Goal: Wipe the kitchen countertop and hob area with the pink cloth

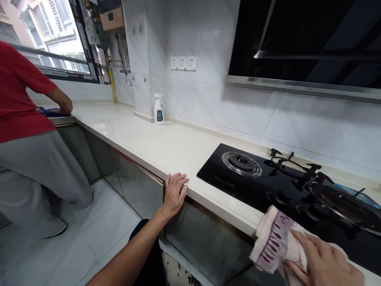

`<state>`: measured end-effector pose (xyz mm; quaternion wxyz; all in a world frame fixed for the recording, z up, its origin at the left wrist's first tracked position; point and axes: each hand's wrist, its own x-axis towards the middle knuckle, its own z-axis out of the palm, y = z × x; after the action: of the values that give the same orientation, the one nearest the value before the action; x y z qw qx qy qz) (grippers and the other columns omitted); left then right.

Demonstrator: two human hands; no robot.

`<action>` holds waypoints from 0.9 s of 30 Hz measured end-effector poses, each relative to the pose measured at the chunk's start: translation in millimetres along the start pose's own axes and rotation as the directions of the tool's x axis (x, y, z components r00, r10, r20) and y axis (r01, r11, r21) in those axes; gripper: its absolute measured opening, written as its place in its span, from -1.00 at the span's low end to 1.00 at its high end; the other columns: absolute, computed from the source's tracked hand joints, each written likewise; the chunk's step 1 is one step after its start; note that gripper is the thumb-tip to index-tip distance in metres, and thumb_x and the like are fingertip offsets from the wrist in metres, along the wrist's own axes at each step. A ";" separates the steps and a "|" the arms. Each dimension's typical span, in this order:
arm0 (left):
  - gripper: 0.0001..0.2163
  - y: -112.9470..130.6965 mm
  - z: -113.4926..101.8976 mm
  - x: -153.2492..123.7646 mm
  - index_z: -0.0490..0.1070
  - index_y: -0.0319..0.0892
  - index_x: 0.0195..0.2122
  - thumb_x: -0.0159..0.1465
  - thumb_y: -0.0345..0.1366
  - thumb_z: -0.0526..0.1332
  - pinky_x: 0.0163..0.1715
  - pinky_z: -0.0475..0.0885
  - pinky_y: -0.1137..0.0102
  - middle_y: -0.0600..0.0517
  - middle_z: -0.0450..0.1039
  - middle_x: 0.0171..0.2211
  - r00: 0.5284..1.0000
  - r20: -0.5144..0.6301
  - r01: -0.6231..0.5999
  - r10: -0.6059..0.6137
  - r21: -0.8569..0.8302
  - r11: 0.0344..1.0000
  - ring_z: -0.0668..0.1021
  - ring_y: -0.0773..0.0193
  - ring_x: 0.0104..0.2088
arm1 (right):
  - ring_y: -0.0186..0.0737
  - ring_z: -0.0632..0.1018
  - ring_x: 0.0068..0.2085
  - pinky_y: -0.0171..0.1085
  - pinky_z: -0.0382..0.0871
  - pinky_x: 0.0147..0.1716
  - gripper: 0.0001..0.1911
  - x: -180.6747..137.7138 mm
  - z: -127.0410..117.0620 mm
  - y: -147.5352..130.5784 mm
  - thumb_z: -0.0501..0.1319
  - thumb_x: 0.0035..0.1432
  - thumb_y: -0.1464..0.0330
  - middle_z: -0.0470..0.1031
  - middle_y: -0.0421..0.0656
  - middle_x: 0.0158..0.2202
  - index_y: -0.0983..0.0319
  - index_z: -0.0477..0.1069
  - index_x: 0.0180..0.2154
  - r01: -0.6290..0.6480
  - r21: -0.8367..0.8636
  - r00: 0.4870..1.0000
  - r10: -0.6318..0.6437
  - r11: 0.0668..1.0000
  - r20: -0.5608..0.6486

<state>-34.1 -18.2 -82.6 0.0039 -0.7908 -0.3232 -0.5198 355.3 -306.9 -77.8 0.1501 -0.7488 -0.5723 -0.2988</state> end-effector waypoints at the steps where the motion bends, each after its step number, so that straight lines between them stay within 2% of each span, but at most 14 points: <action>1: -0.78 0.1 0.7 0.2 0.43 -0.09 0.03 0.45 -0.32 0.05 0.39 0.02 -0.09 -0.07 0.50 0.10 1.000 -0.008 0.006 -0.006 -0.004 1.000 0.41 0.08 0.24 | 0.34 0.50 -0.11 0.16 0.25 -0.35 -0.45 9.1 -5.1 -16.7 0.11 0.16 -0.03 0.53 0.07 -0.04 -0.07 0.38 0.15 0.005 -0.034 0.999 -0.003 0.999 0.050; 3: -0.78 -0.1 1.7 0.3 0.44 -0.09 0.02 0.45 -0.32 0.05 0.39 0.03 -0.10 -0.07 0.51 0.09 1.000 -0.018 0.016 -0.017 -0.006 1.000 0.41 0.07 0.24 | 0.27 0.48 -0.06 0.09 0.28 -0.31 -0.53 31.2 -12.2 -56.0 0.10 0.23 0.04 0.51 0.05 0.01 0.04 0.39 0.10 0.072 -0.064 0.995 -0.068 0.995 0.068; 6: -0.77 -0.8 1.9 -0.1 0.44 -0.09 0.02 0.46 -0.30 0.05 0.39 0.03 -0.09 -0.08 0.51 0.09 1.000 -0.010 0.013 -0.013 0.000 1.000 0.41 0.08 0.24 | 0.14 0.45 -0.04 0.00 0.25 -0.24 -0.53 70.0 -15.2 -124.7 0.23 0.22 0.14 0.48 0.00 0.06 0.09 0.35 0.13 0.191 -0.055 0.979 -0.186 0.980 0.081; 10: -0.76 -4.6 0.8 -2.3 0.43 -0.10 0.04 0.47 -0.31 0.03 0.39 0.01 -0.07 -0.07 0.50 0.12 1.000 0.007 -0.014 0.014 0.000 1.000 0.40 0.09 0.25 | 0.06 0.41 -0.04 -0.03 0.17 -0.15 -0.47 120.3 -14.0 -218.8 0.38 0.13 0.13 0.47 -0.06 0.02 0.07 0.35 0.10 0.243 0.076 0.965 -0.249 0.967 0.083; 12: -0.72 -8.6 -0.5 -3.6 0.41 -0.10 0.08 0.48 -0.33 -0.03 0.39 0.02 -0.03 -0.07 0.50 0.11 1.000 0.007 -0.029 0.029 -0.006 1.000 0.40 0.12 0.25 | 0.04 0.39 -0.03 0.01 0.14 -0.08 -0.43 140.0 -13.0 -255.8 0.39 0.13 0.12 0.45 -0.06 0.00 0.08 0.33 0.12 0.278 0.121 0.955 -0.288 0.953 0.072; 14: -0.66 -13.6 -3.0 -4.3 0.37 -0.12 0.14 0.49 -0.35 -0.11 0.40 0.03 0.02 -0.07 0.50 0.11 0.999 0.008 -0.036 0.036 -0.029 0.999 0.41 0.16 0.25 | 0.04 0.37 -0.03 0.02 0.11 -0.05 -0.42 153.5 -11.4 -280.2 0.38 0.14 0.12 0.43 -0.06 -0.02 0.10 0.32 0.14 0.299 0.144 0.949 -0.310 0.943 0.062; 17: -0.64 -20.2 -7.8 -4.1 0.34 -0.12 0.17 0.50 -0.34 -0.16 0.40 0.04 0.08 -0.07 0.49 0.11 0.999 0.031 -0.040 0.042 -0.062 0.997 0.43 0.21 0.23 | 0.03 0.36 -0.03 0.01 0.10 -0.04 -0.42 161.1 -8.5 -293.0 0.37 0.15 0.11 0.42 -0.08 -0.03 0.10 0.31 0.14 0.308 0.169 0.946 -0.321 0.936 0.052; 20: -0.65 -23.3 -10.3 -3.0 0.36 -0.13 0.13 0.51 -0.31 -0.15 0.39 0.07 0.08 -0.07 0.51 0.09 0.998 0.038 -0.052 0.055 -0.063 0.997 0.45 0.20 0.20 | 0.01 0.35 0.00 0.01 0.10 0.00 -0.40 157.2 -6.8 -287.6 0.37 0.15 0.11 0.43 -0.09 0.01 0.09 0.29 0.17 0.311 0.193 0.945 -0.324 0.931 0.040; 24: -0.70 -23.2 -9.5 -2.0 0.41 -0.10 0.07 0.51 -0.29 -0.09 0.38 0.07 0.03 -0.06 0.53 0.06 0.998 0.022 -0.061 0.062 -0.049 0.997 0.47 0.17 0.19 | -0.02 0.36 0.02 -0.01 0.11 0.03 -0.36 144.2 -7.8 -267.0 0.41 0.11 0.13 0.45 -0.12 0.06 0.05 0.29 0.17 0.290 0.208 0.953 -0.301 0.934 0.027; 27: -0.75 -22.7 -9.3 -0.7 0.43 -0.06 0.04 0.51 -0.29 -0.02 0.38 0.05 -0.02 -0.03 0.54 0.07 0.998 0.017 -0.061 0.062 -0.049 0.997 0.46 0.15 0.19 | -0.02 0.37 0.06 -0.02 0.13 0.02 -0.37 128.6 -9.9 -238.4 0.44 0.08 0.15 0.46 -0.15 0.10 0.03 0.32 0.16 0.257 0.228 0.963 -0.268 0.939 0.018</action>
<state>-53.7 -3.8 -86.4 -0.0022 -0.8051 -0.2860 -0.5197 148.3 -142.3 -18.4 0.1780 -0.6511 -0.7006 -0.2314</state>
